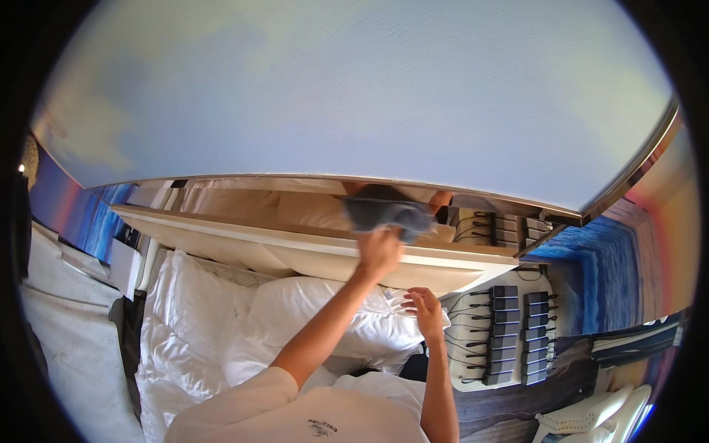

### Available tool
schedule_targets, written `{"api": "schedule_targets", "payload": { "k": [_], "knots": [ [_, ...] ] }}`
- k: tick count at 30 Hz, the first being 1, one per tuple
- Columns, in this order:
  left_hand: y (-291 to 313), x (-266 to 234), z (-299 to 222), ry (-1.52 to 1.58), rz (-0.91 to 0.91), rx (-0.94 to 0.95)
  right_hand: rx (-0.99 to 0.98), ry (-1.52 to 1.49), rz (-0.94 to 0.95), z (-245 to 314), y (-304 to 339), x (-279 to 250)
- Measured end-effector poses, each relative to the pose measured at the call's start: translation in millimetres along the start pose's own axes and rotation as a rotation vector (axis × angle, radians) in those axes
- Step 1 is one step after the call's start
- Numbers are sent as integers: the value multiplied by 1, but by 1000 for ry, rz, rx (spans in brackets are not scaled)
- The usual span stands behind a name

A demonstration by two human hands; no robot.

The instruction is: The person wipes a large wall-mounted mirror with a gray cloth, moving in circular and sweeping motions across the surface. The person then wipes the wooden frame below the mirror and folds the cloth.

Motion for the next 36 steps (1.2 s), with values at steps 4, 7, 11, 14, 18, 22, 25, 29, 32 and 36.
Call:
{"api": "schedule_targets", "payload": {
  "k": [4, 7, 11, 14, 18, 22, 25, 29, 32, 36],
  "knots": [
    [36, -67, 108, 75, -544, -306, -8, 59, -104, -9, 7, -23],
    [23, -50, 72, 312, -762, -453, -36, 216, -201, -21, 3, -42],
    [9, -1, -29, 134, -291, 11, -117, 341, -88, -12, -9, -17],
    [16, -16, 14, -28, -211, -56, -161, 409, 33, -2, -3, -7],
    [50, -91, 109, 220, -865, -614, -77, 353, -104, -19, 20, -53],
    [25, -53, 59, 217, -862, -430, -106, 642, -215, -24, 27, -88],
    [-5, 19, -51, 169, -431, -371, -220, 703, -72, -11, 14, -72],
    [3, 25, -65, -18, -340, -140, -242, 689, 156, 15, 5, -52],
    [7, -25, -42, -41, -539, -148, -292, 669, 200, 14, 14, -64],
    [25, -74, -17, -27, -910, -291, -205, 633, 241, -2, 28, -96]
  ]
}}
Point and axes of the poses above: each hand's wrist, its own y-axis away from the middle knuckle, its own x-axis out of the palm, z = x × y, the point moved 7 cm from there along -y, towards the middle knuckle, and after that the axes turned 6 degrees about z, right-handed, at the moved point
